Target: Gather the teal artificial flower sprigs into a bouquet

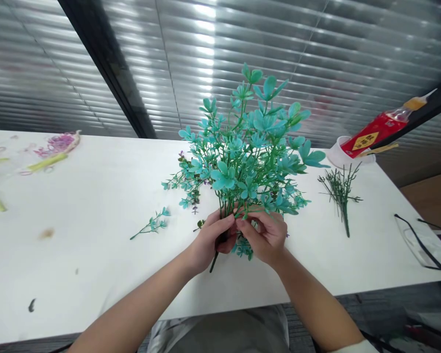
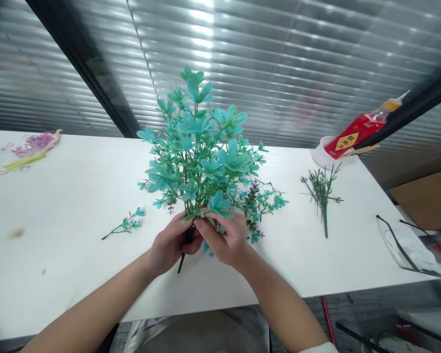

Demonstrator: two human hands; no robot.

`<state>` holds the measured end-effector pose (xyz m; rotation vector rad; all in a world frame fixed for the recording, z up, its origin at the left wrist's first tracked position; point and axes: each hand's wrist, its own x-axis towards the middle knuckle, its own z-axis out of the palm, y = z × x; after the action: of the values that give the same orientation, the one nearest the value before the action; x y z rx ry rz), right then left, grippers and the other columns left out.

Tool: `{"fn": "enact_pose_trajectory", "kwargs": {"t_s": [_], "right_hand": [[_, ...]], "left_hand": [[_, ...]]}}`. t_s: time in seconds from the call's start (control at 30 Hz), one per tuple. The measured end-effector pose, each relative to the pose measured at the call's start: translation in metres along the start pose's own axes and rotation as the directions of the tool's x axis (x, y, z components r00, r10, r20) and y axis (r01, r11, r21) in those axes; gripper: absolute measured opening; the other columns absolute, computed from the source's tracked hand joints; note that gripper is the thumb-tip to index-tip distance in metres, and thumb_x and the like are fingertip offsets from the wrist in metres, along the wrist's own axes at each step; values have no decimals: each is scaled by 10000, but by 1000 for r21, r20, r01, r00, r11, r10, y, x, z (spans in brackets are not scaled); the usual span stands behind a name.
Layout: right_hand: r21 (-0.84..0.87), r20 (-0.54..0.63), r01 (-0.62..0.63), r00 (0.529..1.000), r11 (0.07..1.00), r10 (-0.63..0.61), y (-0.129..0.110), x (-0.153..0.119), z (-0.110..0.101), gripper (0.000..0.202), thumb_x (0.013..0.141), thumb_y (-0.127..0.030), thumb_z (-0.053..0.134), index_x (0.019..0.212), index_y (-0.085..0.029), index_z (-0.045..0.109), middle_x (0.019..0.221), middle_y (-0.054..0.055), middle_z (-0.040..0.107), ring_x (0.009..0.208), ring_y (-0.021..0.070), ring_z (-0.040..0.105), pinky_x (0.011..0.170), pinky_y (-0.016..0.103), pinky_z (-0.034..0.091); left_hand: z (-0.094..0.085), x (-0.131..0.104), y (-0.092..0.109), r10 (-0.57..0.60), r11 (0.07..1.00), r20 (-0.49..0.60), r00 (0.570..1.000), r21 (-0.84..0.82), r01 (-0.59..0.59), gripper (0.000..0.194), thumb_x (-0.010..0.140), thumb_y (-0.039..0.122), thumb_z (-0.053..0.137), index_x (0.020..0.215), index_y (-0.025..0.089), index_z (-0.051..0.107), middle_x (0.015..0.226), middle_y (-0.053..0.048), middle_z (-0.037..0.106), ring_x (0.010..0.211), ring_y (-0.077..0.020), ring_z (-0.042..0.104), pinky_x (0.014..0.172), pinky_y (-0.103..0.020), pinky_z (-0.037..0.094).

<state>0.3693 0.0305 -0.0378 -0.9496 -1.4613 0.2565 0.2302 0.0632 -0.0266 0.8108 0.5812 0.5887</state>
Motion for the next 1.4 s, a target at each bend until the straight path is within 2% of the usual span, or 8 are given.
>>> {"fn": "enact_pose_trajectory", "kwargs": {"t_s": [0.13,0.4,0.63,0.8,0.97,1.07,1.2,1.4], "right_hand": [[-9,42,21,999,1000,-20,-2,2,-1,207,826,-71,654,939,-225,735,657,-20,699,439,81,512,452,201,470],[-8,83,69,994,998,-68,-6,7,0,217,868,-95,626,1009,-201,751,598,-7,642,493,106,557,487,213,499],[-37,127,125,985,992,-119,-4,5,0,275,877,-88,620,1106,-181,739,594,-17,598,479,97,489,456,221,444],[-111,201,178,967,978,-153,2,-1,0,366,898,-125,619,1250,-199,684,617,-22,602,487,106,499,464,244,436],[-246,250,271,945,931,-209,4,-2,0,390,909,-153,623,1297,-188,643,660,-16,640,523,109,548,511,255,466],[-281,261,293,940,914,-221,3,-1,1,372,915,-161,618,1286,-171,637,653,-13,643,532,115,566,521,262,478],[-304,257,321,934,897,-248,3,0,2,381,897,-155,629,1278,-172,626,706,5,692,570,133,614,558,280,513],[-362,181,308,949,880,-258,3,-2,4,383,872,-199,664,1250,-226,612,670,-25,676,549,129,623,576,276,524]], "left_hand": [[-1,0,-1,-7,1000,38,999,25,6,497,794,622,630,726,196,384,549,67,293,435,-49,219,429,-230,114],[-7,0,-6,-31,996,104,994,85,22,536,883,687,452,687,192,384,484,65,236,438,-59,170,440,-239,119],[-9,1,-8,-63,995,113,992,86,53,601,902,722,371,624,190,340,515,49,233,458,-62,167,442,-234,105],[-4,1,-6,-97,995,109,989,46,93,659,806,862,368,742,207,394,513,79,214,449,-66,131,436,-225,84],[-4,0,-9,-43,998,132,990,48,37,906,603,1027,301,903,194,492,513,98,228,451,-69,119,434,-223,75],[-7,0,-10,-74,994,157,985,88,61,900,626,985,421,996,172,532,513,107,222,454,-56,88,439,-218,63],[-7,0,-7,-121,992,107,987,34,118,821,735,890,471,1151,184,522,517,110,240,451,-58,81,445,-209,60],[-3,0,-4,-97,995,113,989,12,96,745,742,883,456,935,169,545,537,84,309,451,-50,97,442,-209,53]]}}
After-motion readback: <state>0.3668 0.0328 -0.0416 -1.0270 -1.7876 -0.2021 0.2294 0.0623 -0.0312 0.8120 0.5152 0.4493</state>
